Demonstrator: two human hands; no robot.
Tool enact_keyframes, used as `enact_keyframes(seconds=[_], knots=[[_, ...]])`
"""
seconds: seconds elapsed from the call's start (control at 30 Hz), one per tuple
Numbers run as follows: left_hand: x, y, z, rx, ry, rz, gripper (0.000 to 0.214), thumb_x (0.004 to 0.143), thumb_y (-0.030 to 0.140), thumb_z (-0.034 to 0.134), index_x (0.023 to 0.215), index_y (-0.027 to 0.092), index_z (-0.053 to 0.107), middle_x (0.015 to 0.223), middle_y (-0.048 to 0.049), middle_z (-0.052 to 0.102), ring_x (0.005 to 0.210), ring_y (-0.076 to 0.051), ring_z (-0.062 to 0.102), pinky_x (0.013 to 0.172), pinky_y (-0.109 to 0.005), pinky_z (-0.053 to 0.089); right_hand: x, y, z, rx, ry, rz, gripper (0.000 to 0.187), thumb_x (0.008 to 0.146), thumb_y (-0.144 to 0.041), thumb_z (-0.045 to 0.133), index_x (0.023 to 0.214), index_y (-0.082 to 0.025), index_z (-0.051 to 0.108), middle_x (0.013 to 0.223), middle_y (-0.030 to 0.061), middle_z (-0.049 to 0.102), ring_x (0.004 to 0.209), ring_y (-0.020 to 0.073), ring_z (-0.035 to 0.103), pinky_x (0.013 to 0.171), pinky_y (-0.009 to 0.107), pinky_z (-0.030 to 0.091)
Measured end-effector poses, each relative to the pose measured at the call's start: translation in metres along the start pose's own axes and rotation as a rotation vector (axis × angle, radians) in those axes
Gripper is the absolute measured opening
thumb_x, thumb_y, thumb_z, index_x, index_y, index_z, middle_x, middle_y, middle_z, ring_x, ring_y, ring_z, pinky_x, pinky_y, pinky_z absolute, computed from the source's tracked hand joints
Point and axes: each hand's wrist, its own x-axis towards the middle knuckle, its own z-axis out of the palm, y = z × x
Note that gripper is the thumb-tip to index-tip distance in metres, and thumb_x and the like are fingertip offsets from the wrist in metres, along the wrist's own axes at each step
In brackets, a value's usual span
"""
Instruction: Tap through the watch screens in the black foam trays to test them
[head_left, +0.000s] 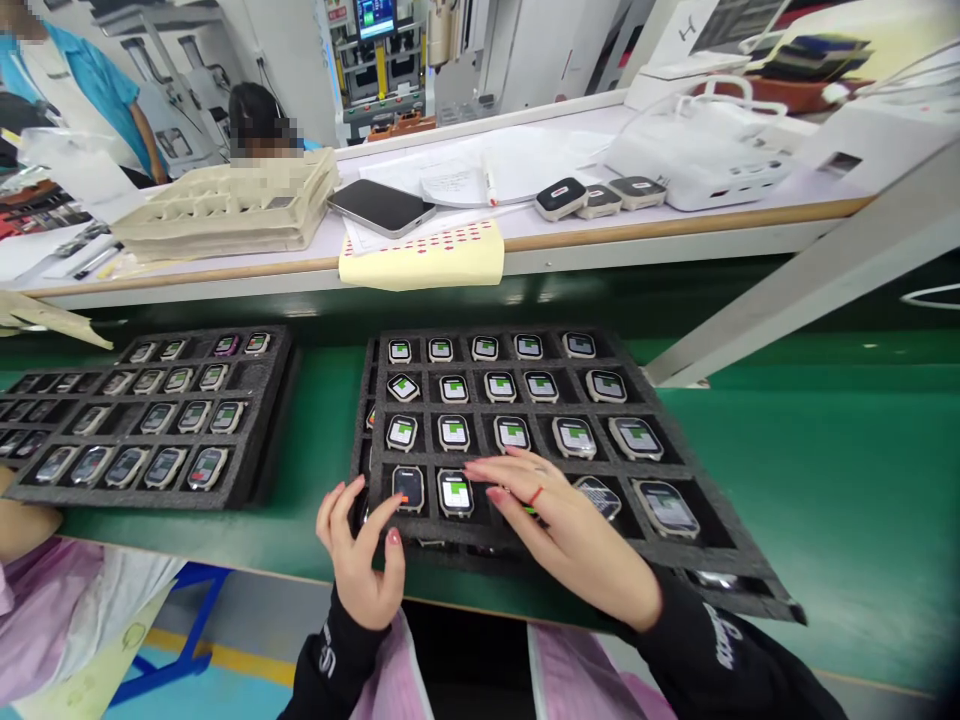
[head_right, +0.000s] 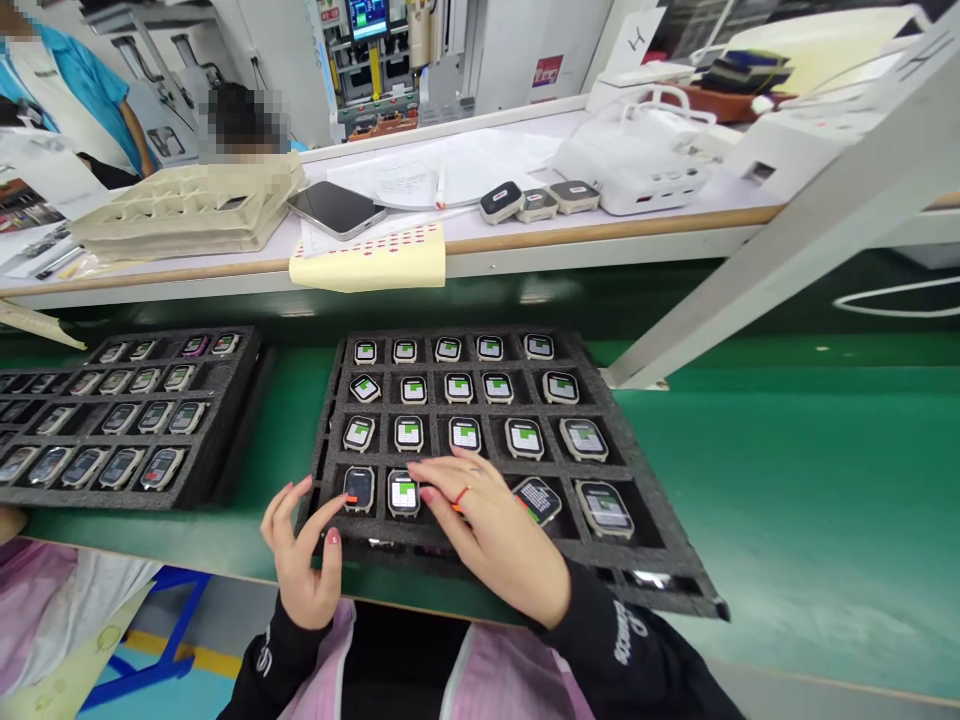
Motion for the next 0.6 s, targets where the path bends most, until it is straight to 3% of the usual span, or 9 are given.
enact_keyframes(seconds=[0.1, 0.23, 0.4, 0.6], knots=[[-0.004, -0.007, -0.003, 0.020, -0.004, -0.008, 0.034, 0.089, 0.015, 0.047, 0.116, 0.022, 0.067, 0.136, -0.0114, 0.045, 0.130, -0.032, 0.035, 0.107, -0.049, 0.029, 0.006, -0.012, 0.013, 0.042, -0.121, -0.083, 0.035, 0.106, -0.022, 0.032, 0.134, -0.018, 0.053, 0.125, 0.0090, 0.063, 0.126, 0.0249, 0.051, 0.114, 0.058, 0.031], [-0.007, -0.008, 0.002, 0.013, -0.024, 0.002, 0.035, 0.089, 0.018, 0.048, 0.118, 0.023, 0.066, 0.138, -0.0117, 0.044, 0.130, -0.033, 0.034, 0.107, -0.051, 0.029, 0.014, -0.023, 0.025, 0.100, -0.200, -0.154, 0.037, 0.105, -0.020, 0.031, 0.135, -0.011, 0.051, 0.124, 0.0121, 0.063, 0.132, 0.0255, 0.044, 0.116, 0.061, 0.024], [-0.006, -0.009, 0.008, 0.039, -0.038, 0.032, 0.034, 0.088, 0.020, 0.051, 0.116, 0.028, 0.067, 0.139, -0.0100, 0.042, 0.129, -0.034, 0.035, 0.106, -0.054, 0.029, 0.010, -0.018, 0.025, 0.097, -0.064, -0.170, 0.037, 0.101, -0.012, 0.036, 0.131, -0.015, 0.057, 0.118, 0.0104, 0.066, 0.128, 0.0246, 0.049, 0.116, 0.061, 0.020], [-0.011, -0.013, 0.010, -0.012, -0.007, 0.012, 0.038, 0.088, 0.024, 0.048, 0.124, 0.019, 0.060, 0.133, -0.0135, 0.048, 0.127, -0.033, 0.038, 0.106, -0.051, 0.031, -0.003, -0.009, 0.020, 0.052, -0.008, -0.185, 0.038, 0.098, -0.008, 0.037, 0.131, -0.014, 0.056, 0.117, 0.0102, 0.067, 0.129, 0.0237, 0.048, 0.118, 0.059, 0.016]])
